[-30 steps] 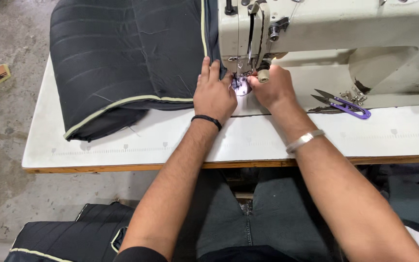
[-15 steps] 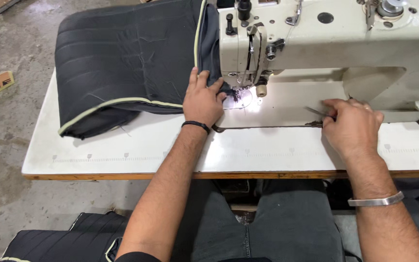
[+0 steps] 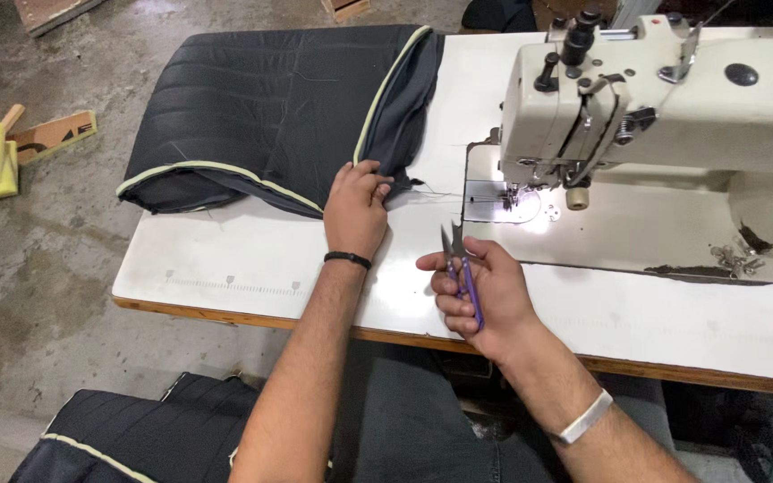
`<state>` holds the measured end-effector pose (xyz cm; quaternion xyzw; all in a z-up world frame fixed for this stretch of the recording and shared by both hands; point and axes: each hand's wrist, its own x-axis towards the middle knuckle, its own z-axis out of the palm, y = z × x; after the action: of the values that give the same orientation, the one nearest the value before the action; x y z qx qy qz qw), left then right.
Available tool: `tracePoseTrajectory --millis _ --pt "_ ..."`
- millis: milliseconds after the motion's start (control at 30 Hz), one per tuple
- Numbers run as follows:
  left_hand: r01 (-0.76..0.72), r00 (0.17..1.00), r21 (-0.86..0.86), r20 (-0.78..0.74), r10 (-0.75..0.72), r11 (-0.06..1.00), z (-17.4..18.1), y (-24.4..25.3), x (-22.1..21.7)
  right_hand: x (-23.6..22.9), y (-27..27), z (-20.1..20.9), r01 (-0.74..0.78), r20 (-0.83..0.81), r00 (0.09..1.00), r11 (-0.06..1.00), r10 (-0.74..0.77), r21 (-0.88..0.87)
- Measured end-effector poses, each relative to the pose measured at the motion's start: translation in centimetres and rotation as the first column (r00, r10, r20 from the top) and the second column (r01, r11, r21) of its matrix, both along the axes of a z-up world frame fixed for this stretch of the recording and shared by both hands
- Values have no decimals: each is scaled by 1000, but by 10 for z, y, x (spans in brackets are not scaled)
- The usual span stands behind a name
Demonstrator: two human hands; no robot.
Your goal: The person sews a dark gray quilted fabric using a sewing machine, guiding the material under the needle and stitching along the edges. They periodically adjust the fabric, trim threads with scissors, and attach a black strap to the item.
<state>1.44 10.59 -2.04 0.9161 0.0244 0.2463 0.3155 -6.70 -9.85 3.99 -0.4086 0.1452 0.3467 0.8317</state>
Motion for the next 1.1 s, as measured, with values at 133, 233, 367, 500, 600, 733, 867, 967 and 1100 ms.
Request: tracePoseTrajectory --millis 133,233,367,500,600,733,867,967,1100 --pt "81 996 -120 44 -76 989 0 2 -23 22 14 -6 49 -242 970 998 -38 40" --pt "111 993 -158 61 -102 981 3 -1 -40 33 17 -16 70 -240 970 992 -42 107" --pt "105 994 -218 38 -99 970 5 -7 -58 40 19 -25 91 -186 980 992 -74 89" --pt "133 991 -254 51 -124 958 8 -3 -69 27 14 -23 74 -61 995 997 -76 -34" --pt "206 978 -217 74 -195 954 11 5 -80 10 -7 -15 21 -13 1000 989 -23 -148" --pt "290 957 -183 26 -290 939 17 16 -107 1 -53 -4 120 384 918 854 99 -507" --pt "330 941 -105 -44 -336 938 25 16 -133 -1 -92 -2 455 370 749 -21 550 -890" --pt "349 936 16 -51 -348 937 36 11 -143 2 -101 -4 723 450 533 -110 716 -682" --pt "272 962 135 -5 -274 953 33 -6 -145 -3 -94 -3 884 465 340 -108 817 -456"
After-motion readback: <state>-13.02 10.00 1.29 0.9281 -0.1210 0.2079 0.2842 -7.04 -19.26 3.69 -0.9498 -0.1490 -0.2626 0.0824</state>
